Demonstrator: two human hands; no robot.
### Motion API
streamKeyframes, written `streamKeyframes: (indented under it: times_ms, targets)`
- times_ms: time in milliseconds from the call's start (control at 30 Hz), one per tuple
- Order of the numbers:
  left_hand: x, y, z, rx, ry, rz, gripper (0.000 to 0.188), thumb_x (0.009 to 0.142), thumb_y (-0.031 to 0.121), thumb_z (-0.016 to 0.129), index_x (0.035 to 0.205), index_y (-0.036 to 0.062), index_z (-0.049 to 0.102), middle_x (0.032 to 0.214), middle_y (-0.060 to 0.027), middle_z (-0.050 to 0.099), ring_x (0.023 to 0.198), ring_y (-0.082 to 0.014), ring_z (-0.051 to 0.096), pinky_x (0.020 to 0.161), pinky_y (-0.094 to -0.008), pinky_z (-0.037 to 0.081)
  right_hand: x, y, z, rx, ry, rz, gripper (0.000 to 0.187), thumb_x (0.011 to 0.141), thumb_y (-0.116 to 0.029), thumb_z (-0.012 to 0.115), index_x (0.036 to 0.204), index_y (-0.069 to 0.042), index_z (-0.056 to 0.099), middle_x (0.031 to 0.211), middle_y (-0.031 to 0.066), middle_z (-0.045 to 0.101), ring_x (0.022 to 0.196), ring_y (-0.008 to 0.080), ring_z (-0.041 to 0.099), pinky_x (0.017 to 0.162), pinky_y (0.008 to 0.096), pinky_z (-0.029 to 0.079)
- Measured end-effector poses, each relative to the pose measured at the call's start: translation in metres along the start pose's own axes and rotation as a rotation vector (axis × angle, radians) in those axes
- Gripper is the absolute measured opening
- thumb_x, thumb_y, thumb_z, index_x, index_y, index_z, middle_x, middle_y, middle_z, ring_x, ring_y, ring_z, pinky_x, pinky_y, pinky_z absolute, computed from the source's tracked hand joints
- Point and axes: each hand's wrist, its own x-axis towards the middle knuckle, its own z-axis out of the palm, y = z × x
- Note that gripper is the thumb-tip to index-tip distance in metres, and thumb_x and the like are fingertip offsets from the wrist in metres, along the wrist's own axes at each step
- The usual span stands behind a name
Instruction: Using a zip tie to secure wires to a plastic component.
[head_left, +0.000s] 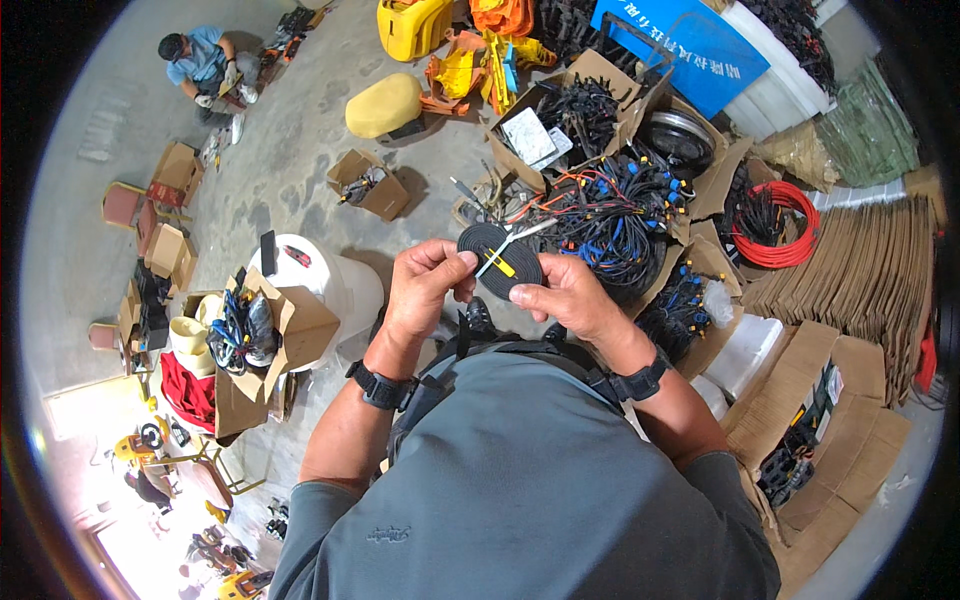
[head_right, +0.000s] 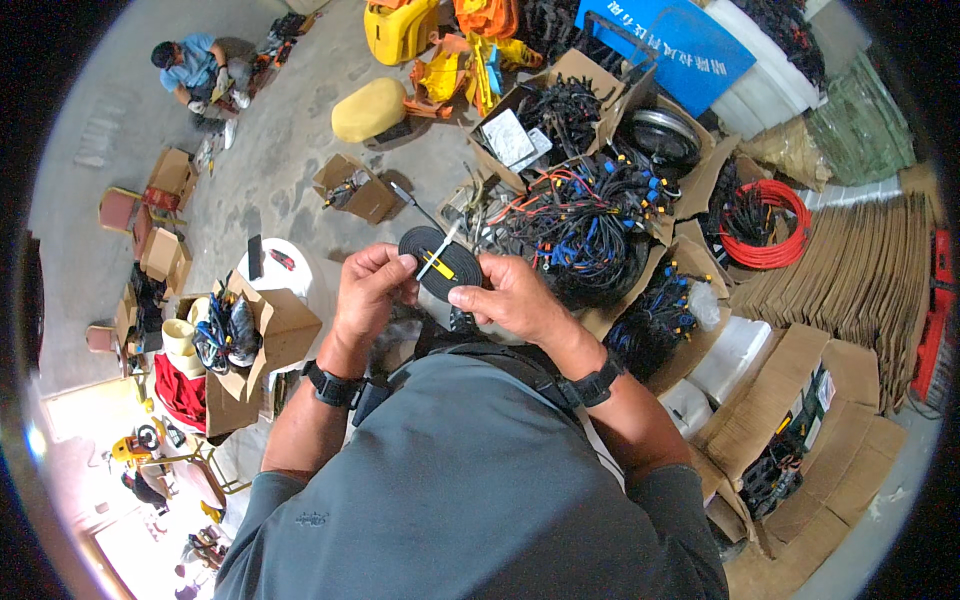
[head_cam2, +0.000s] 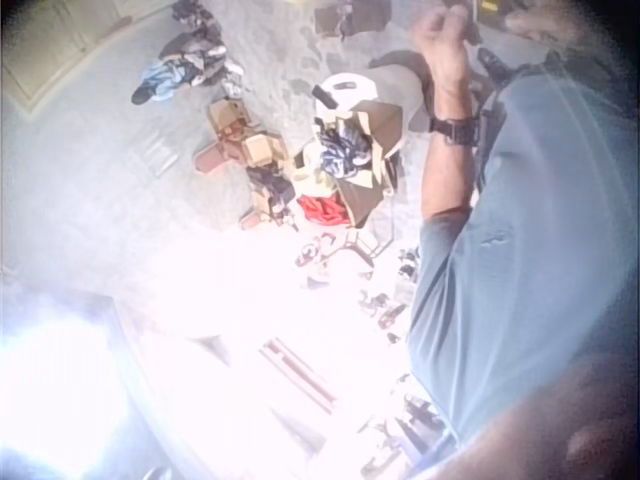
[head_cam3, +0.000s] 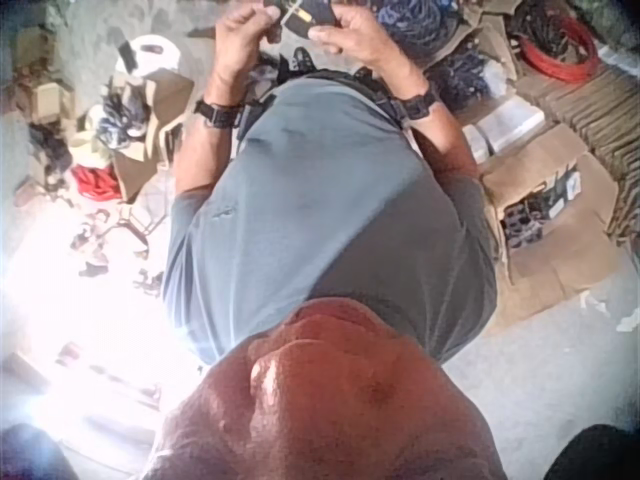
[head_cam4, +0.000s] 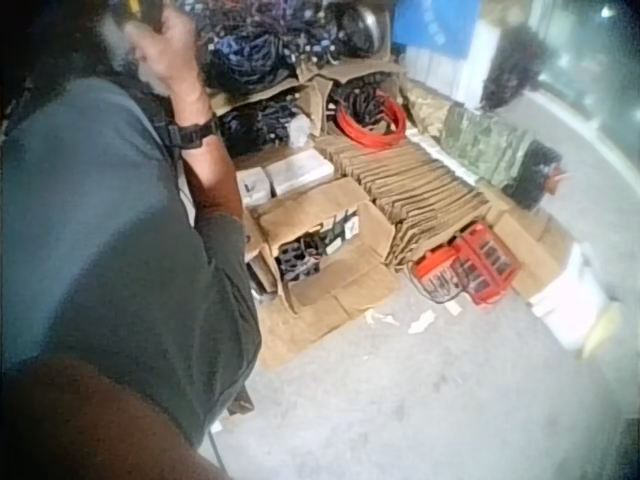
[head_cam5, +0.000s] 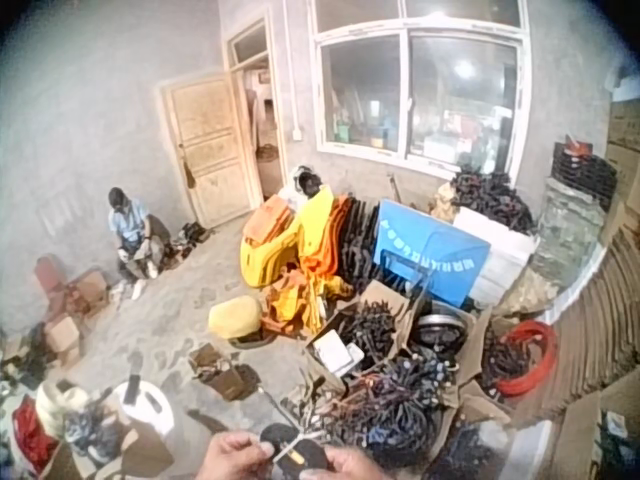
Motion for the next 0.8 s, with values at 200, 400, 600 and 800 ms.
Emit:
streamKeyframes:
  times_ms: [200,400,600,800]
  targets:
    - [-0.001,-0.002,0.002,0.005,0.010,0.002,0.018,0.086,0.011,0.065,0.071,0.0044,0.060,0.061,-0.0042,0.060,0.050,-0.0104,0.054,0.048,-0.0245,0.044,0.000,0.004,-0.001,-0.009,-0.028,0.020,0.012,0.087,-0.016,0.066,0.092,-0.005,0.063,0.069,-0.0053,0.055,0.055,0.0025,0.047,0.049,0.0192,0.039]
    - [0.002,-0.007,0.004,-0.109,0.054,0.005,0.014,0.087,0.011,0.065,0.075,0.0036,0.061,0.064,-0.0049,0.062,0.052,-0.0111,0.055,0.050,-0.0249,0.046,0.003,0.010,-0.006,-0.026,-0.005,-0.004,0.011,0.087,-0.015,0.065,0.091,-0.005,0.063,0.070,-0.0057,0.055,0.055,0.0025,0.046,0.049,0.0195,0.039]
    - [0.001,-0.012,0.006,0.010,-0.036,-0.046,0.012,0.087,0.014,0.064,0.079,0.0042,0.062,0.068,-0.0050,0.064,0.057,-0.0121,0.059,0.053,-0.0248,0.048,0.004,0.017,-0.012,-0.035,0.026,0.003,0.011,0.086,-0.015,0.064,0.090,-0.005,0.063,0.070,-0.0056,0.055,0.056,0.0026,0.047,0.049,0.0195,0.040]
    - [0.004,-0.018,0.002,0.024,-0.035,-0.088,0.013,0.086,0.012,0.065,0.076,0.0042,0.062,0.067,-0.0052,0.064,0.056,-0.0109,0.058,0.053,-0.0246,0.047,0.004,0.027,-0.018,0.054,-0.011,0.026,0.015,0.088,-0.015,0.064,0.097,-0.004,0.062,0.073,-0.0047,0.056,0.061,0.0037,0.050,0.055,0.0205,0.043]
